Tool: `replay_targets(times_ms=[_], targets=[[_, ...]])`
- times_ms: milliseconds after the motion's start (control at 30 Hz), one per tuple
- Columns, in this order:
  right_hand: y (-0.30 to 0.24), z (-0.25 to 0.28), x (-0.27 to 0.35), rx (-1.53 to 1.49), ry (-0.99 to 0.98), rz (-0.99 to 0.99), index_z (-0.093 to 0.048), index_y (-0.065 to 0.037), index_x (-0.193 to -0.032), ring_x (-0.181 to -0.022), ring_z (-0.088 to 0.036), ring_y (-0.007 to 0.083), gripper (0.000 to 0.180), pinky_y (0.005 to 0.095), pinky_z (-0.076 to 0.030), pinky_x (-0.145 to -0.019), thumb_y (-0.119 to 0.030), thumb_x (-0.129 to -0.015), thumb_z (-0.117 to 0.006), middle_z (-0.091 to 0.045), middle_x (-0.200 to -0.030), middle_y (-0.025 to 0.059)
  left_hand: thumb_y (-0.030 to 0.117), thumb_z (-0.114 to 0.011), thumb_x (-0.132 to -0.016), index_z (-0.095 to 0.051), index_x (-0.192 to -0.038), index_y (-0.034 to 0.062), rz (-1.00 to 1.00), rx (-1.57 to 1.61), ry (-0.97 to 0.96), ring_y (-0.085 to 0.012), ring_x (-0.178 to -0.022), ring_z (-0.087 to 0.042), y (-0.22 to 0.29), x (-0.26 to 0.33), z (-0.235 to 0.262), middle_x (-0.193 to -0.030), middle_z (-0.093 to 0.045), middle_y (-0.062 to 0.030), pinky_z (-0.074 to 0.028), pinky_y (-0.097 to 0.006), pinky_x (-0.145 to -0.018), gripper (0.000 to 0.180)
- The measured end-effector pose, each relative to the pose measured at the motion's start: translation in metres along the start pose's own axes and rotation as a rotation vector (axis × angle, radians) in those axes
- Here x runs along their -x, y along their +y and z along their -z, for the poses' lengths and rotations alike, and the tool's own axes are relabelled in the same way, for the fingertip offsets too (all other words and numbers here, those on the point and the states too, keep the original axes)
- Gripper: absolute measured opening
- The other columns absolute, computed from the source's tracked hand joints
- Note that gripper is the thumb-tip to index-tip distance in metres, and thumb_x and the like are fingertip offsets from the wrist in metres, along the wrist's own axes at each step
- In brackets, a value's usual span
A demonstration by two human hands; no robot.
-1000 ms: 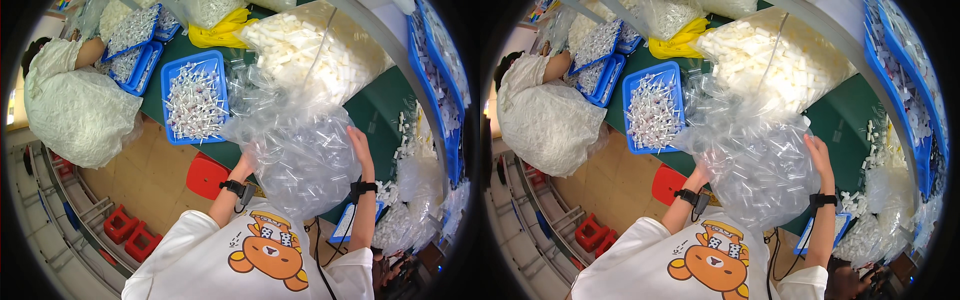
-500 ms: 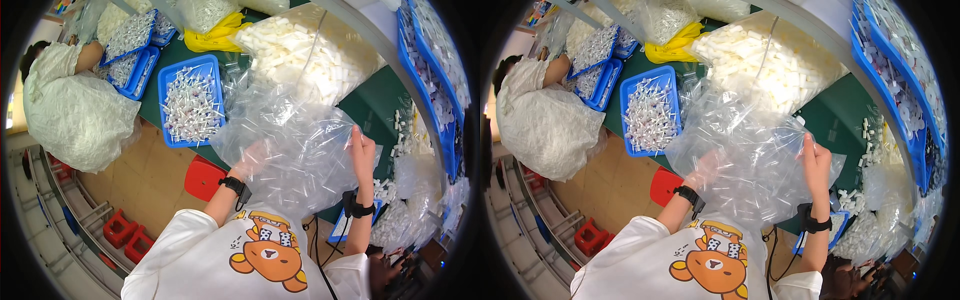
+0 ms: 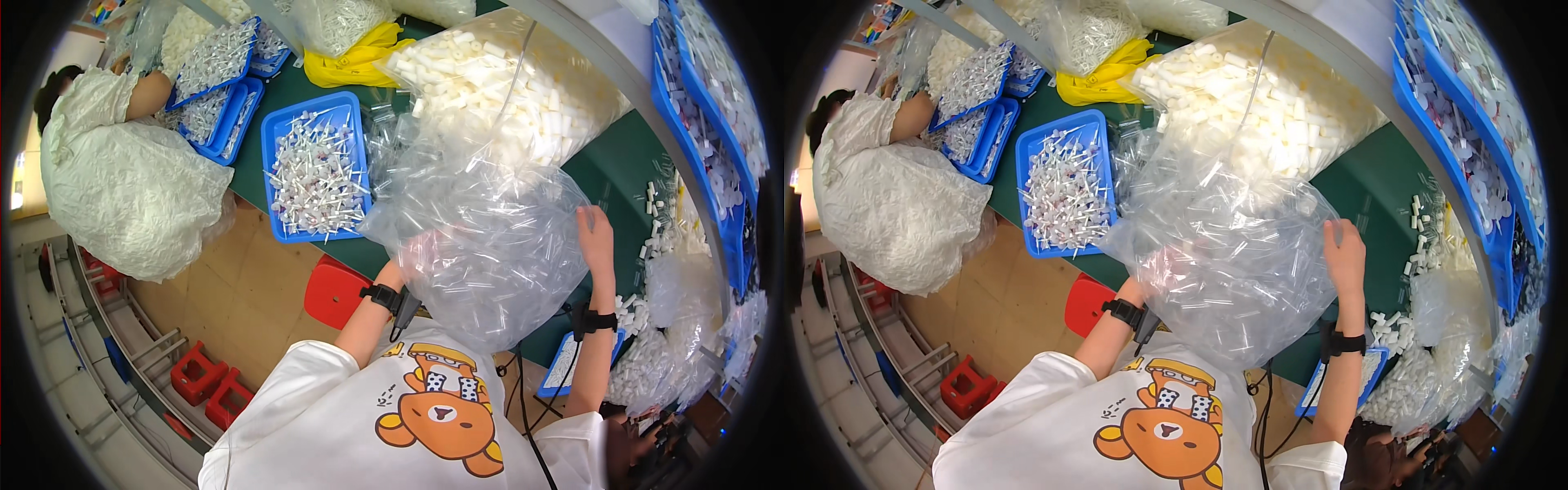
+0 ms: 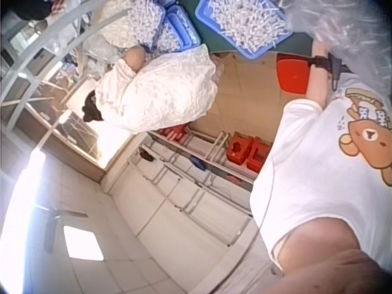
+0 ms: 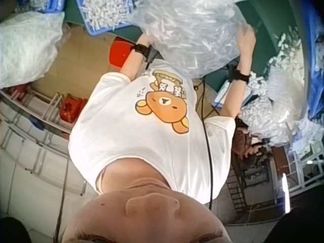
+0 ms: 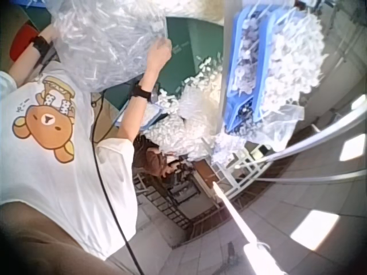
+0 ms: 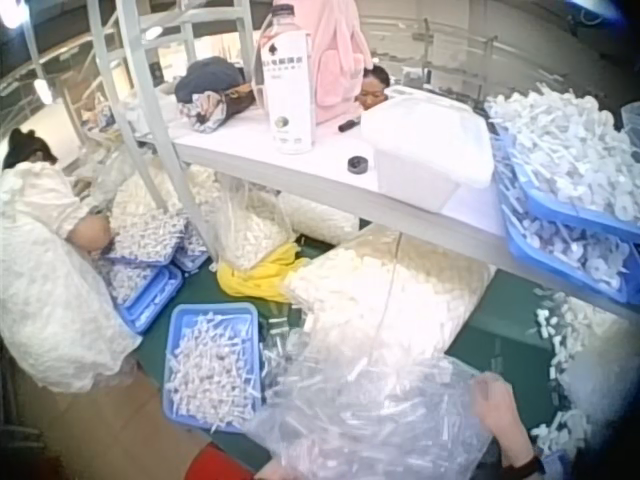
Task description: The person assembles small white cylindrical components with wires in a factory setting. They pick up the components, insert wires, and place the finished items into a blue tray. The person also handles a large plastic bag of clear tubes, pouring them onto the table and organizing them.
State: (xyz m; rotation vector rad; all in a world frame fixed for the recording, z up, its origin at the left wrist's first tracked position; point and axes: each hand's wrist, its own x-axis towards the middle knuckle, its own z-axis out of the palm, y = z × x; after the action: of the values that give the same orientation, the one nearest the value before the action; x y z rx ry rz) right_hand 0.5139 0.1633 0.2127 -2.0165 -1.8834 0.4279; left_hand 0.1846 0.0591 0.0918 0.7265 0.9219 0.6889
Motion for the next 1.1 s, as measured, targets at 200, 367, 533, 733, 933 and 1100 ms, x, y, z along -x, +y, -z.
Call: replay_targets(times_ms=[200,367,533,733,933,1100], targets=[[-0.098,-0.014,-0.012,-0.023,0.124,0.254,-0.056,0.004,-0.107,-0.101,-0.053,0.0323,0.045,0.0395,-0.039,-0.090,-0.035,-0.085,-0.059,-0.059,-0.101,0.0189,0.036,-0.040,-0.095,-0.048,-0.128,0.0052,0.209,-0.330,0.009,-0.0240,-0.114,-0.049,0.032,-0.007,-0.012,-0.125,-0.053,-0.0146,-0.036,-0.033,-0.100,0.046],[-0.116,-0.035,-0.031,-0.044,-0.116,0.265,-0.058,0.002,-0.090,-0.075,-0.053,0.0267,0.029,0.0356,-0.042,-0.070,-0.026,-0.085,-0.062,-0.059,-0.082,0.0123,0.043,-0.050,-0.091,-0.055,-0.122,0.0047,-0.033,-0.215,0.054,-0.0209,-0.101,-0.056,0.037,-0.007,-0.016,-0.116,-0.058,-0.0109,-0.041,-0.033,-0.093,0.049],[-0.090,-0.029,-0.018,-0.594,-0.091,0.044,-0.057,-0.001,-0.080,-0.057,-0.043,0.0068,0.016,0.0240,-0.034,-0.053,-0.013,-0.090,-0.056,-0.054,-0.069,-0.0005,0.039,-0.052,-0.090,-0.054,-0.122,0.0050,-0.017,-0.005,0.079,-0.0197,-0.099,-0.056,0.028,0.002,0.010,-0.116,-0.058,-0.0094,-0.042,-0.033,-0.091,0.047],[-0.078,-0.002,0.012,-0.854,0.063,-0.086,-0.056,-0.001,-0.083,-0.069,-0.043,0.0019,0.016,0.0173,-0.034,-0.062,-0.013,-0.093,-0.052,-0.054,-0.076,-0.0034,0.037,-0.053,-0.090,-0.054,-0.122,0.0054,0.073,0.163,0.143,-0.0191,-0.100,-0.056,0.000,0.012,0.030,-0.115,-0.058,-0.0088,-0.043,-0.032,-0.090,0.045],[-0.054,0.023,0.014,-0.885,0.196,-0.137,-0.056,-0.003,-0.082,-0.072,-0.043,0.0027,0.021,0.0174,-0.034,-0.067,-0.019,-0.095,-0.050,-0.052,-0.077,-0.0040,0.034,-0.054,-0.090,-0.054,-0.122,0.0059,0.121,0.158,0.140,-0.0186,-0.100,-0.056,-0.001,0.004,0.039,-0.115,-0.058,-0.0082,-0.043,-0.032,-0.090,0.042],[-0.036,0.029,0.004,-0.894,0.360,-0.198,-0.057,-0.003,-0.082,-0.072,-0.041,0.0029,0.023,0.0173,-0.032,-0.068,-0.020,-0.096,-0.048,-0.050,-0.077,-0.0052,0.031,-0.055,-0.090,-0.054,-0.122,0.0063,0.200,0.032,0.080,-0.0182,-0.101,-0.056,-0.004,-0.011,0.041,-0.114,-0.058,-0.0077,-0.044,-0.032,-0.090,0.041]])
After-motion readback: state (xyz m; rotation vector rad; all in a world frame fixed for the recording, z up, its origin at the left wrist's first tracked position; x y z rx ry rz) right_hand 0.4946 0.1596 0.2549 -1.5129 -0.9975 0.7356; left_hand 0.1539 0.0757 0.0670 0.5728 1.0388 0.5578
